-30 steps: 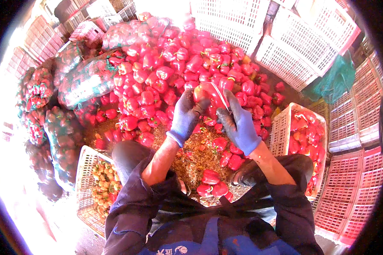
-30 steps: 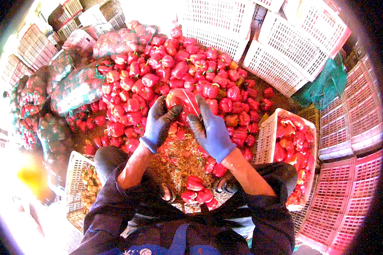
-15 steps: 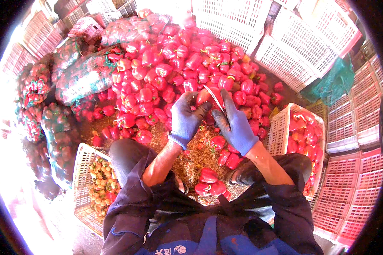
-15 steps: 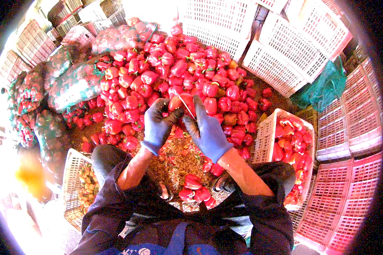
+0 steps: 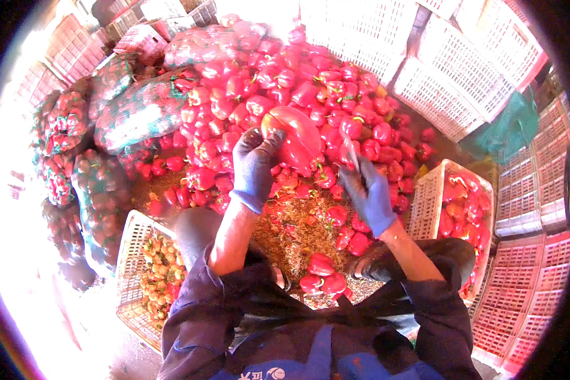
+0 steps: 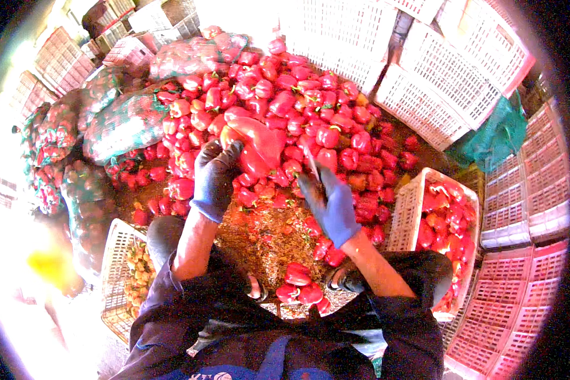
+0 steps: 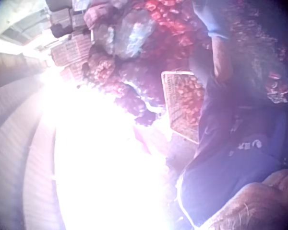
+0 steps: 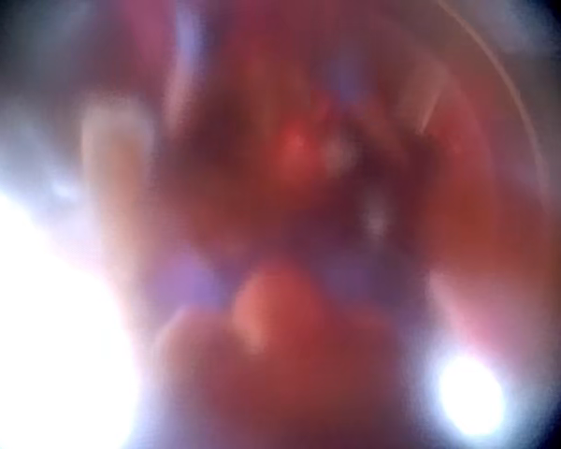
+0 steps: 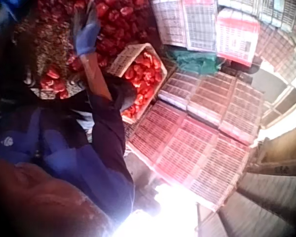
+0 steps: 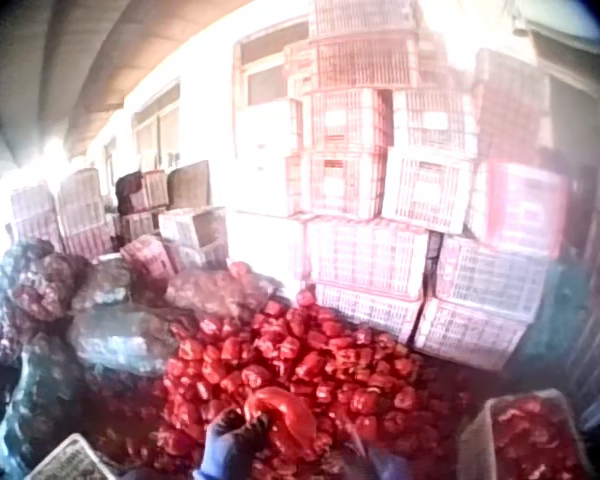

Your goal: The person cuts peppers with a knife, removes the stems and seeds, and places the prepared peppers into a bin.

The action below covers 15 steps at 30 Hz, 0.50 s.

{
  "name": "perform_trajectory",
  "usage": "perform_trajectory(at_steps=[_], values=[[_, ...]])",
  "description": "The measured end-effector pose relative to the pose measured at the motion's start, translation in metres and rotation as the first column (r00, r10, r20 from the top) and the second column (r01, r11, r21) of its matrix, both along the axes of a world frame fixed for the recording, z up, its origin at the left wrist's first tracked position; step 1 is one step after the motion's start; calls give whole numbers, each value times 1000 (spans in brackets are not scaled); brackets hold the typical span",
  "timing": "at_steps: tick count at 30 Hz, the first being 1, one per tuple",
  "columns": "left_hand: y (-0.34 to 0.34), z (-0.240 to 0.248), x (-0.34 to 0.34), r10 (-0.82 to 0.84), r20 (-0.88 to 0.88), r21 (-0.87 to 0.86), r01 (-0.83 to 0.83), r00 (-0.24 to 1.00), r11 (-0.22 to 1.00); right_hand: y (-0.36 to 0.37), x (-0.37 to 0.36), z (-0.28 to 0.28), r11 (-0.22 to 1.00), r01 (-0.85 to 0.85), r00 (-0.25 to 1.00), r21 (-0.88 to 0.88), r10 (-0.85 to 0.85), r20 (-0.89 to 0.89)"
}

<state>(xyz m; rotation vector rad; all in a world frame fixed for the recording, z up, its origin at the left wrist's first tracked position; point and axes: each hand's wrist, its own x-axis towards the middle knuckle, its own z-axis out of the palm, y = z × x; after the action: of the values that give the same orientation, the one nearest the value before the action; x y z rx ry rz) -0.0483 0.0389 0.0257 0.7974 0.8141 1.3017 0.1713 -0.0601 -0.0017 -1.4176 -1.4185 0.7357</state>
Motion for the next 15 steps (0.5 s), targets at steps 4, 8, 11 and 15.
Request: perform_trajectory(at_steps=[4, 8, 11, 15], values=[[-17, -2, 14, -204, -158, 127, 225, 966, 966, 11, 4, 49, 983, 5, 991, 186, -30, 131], [-28, -3, 23, -292, -260, 256, 357, 920, 898, 15, 6, 39, 987, -142, 989, 75, 138, 54], [-25, -3, 21, -366, -301, 237, 441, 881, 866, 12, 6, 28, 974, -218, 946, -68, 193, -262], [-30, -5, 16, -441, -279, 178, 497, 853, 849, -4, -5, 34, 982, -154, 909, -105, 99, -406]])
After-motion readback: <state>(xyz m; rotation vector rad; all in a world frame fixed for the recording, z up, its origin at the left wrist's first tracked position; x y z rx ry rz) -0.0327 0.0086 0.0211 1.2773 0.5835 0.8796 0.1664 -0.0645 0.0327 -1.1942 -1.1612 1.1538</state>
